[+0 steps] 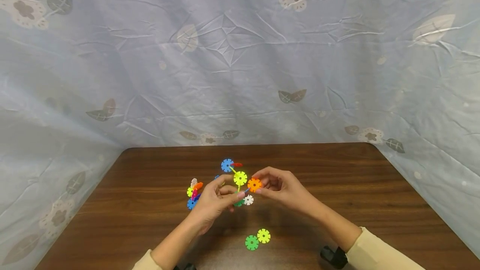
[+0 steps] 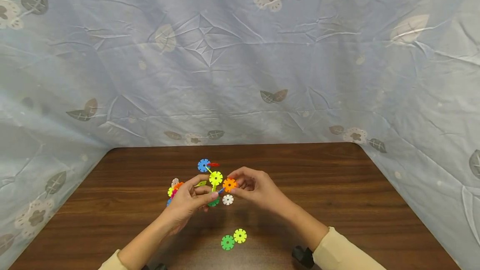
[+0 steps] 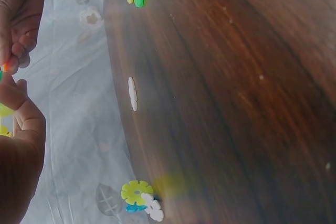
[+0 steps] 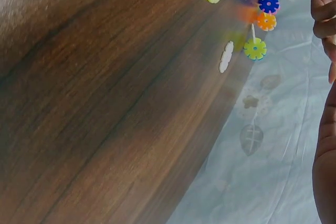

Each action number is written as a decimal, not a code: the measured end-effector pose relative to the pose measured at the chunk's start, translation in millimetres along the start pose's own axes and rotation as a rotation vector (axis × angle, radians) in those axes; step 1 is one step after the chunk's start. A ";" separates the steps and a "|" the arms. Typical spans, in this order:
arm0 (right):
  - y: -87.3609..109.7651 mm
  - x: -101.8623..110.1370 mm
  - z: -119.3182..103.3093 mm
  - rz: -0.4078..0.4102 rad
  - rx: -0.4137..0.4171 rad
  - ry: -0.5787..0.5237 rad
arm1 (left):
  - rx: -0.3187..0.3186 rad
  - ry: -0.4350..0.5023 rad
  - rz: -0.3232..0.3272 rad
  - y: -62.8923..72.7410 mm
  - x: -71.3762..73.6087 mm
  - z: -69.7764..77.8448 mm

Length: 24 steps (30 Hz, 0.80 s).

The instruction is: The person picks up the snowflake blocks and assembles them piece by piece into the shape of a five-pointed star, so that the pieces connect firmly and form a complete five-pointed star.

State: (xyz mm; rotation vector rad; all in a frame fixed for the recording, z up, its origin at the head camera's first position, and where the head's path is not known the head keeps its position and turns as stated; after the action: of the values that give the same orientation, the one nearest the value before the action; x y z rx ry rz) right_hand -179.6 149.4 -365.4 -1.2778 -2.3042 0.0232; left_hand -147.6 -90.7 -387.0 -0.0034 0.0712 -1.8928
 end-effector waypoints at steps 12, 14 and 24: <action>-0.5 -6.5 -2.6 0.003 -0.057 -0.145 | -0.027 0.019 0.046 1.6 -0.5 1.8; -1.0 -7.2 -2.9 -0.001 -0.058 -0.153 | -0.028 0.023 0.047 2.0 0.1 1.9; -5.7 -7.7 -3.4 -0.040 -0.082 -0.189 | -0.013 0.076 0.057 2.8 4.2 -0.3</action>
State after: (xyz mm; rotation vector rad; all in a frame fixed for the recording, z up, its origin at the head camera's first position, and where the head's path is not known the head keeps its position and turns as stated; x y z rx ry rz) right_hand -179.3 139.4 -364.3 -1.3198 -2.5142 0.0374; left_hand -146.3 -95.5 -387.6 0.0613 0.1346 -1.8355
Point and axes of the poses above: each hand's wrist, its own y-axis away from the middle knuckle, its own x-axis out of the back of the hand, z = x × y, the point moved 1 cm from there along -y, towards the middle knuckle, and after that the axes turned 6 degrees about -x, right-handed, at the moved point
